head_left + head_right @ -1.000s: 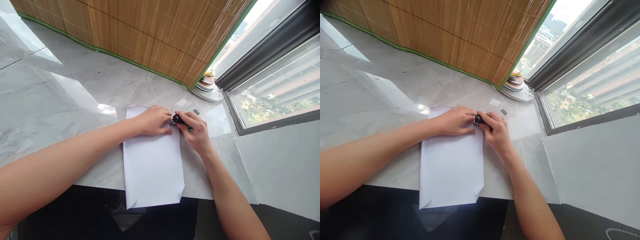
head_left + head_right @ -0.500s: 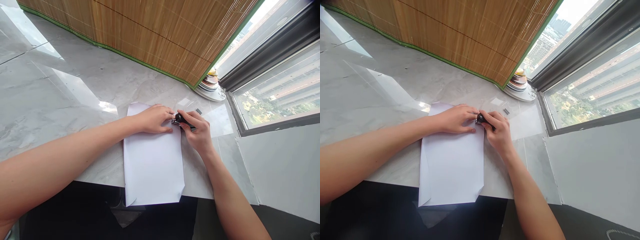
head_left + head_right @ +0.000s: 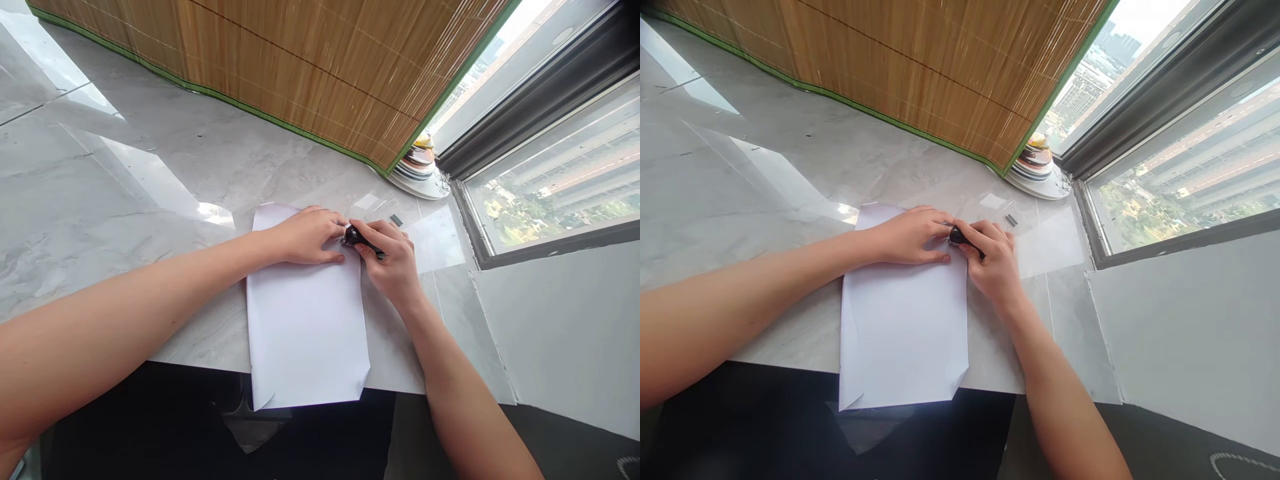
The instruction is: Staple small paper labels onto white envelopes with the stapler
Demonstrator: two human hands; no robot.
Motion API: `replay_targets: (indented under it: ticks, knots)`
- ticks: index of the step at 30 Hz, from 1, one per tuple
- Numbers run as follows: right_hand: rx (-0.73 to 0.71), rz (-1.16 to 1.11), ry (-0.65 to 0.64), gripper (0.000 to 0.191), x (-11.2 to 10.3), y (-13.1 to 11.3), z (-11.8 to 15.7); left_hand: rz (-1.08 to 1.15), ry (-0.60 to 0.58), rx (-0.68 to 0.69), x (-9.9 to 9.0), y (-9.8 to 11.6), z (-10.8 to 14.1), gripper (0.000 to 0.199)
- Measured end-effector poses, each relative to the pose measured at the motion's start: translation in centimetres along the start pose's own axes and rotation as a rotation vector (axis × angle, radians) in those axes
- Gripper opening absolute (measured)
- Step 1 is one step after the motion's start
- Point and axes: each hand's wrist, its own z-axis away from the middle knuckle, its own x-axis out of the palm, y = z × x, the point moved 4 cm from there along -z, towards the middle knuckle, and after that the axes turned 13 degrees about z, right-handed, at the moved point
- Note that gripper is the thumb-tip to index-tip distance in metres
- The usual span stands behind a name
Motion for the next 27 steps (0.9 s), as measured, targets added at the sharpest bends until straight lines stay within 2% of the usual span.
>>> replay_targets:
  ticks: [6, 13, 17, 21, 27]
  knots:
    - [-0.032, 0.090, -0.005, 0.062, 0.3, -0.5, 0.3, -0.018, -0.019, -0.011, 0.1, -0.1, 0.0, 0.034]
    - [-0.076, 0.217, -0.003, 0.059, 1.0, -1.6, 0.5, 0.025, -0.013, -0.038, 0.1, -0.3, 0.0, 0.043]
    - [-0.029, 0.130, 0.010, 0.056, 1.1, -1.2, 0.3, 0.026, -0.031, -0.047, -0.1, -0.4, 0.0, 0.047]
    - [0.072, -0.044, 0.081, 0.047, 0.6, 0.2, 0.0, 0.021, -0.048, -0.049, -0.2, -0.4, 0.1, 0.052]
    - [0.117, -0.039, 0.097, 0.045, 0.5, 1.1, -0.2, 0.018, -0.047, -0.034, -0.4, -0.3, 0.2, 0.056]
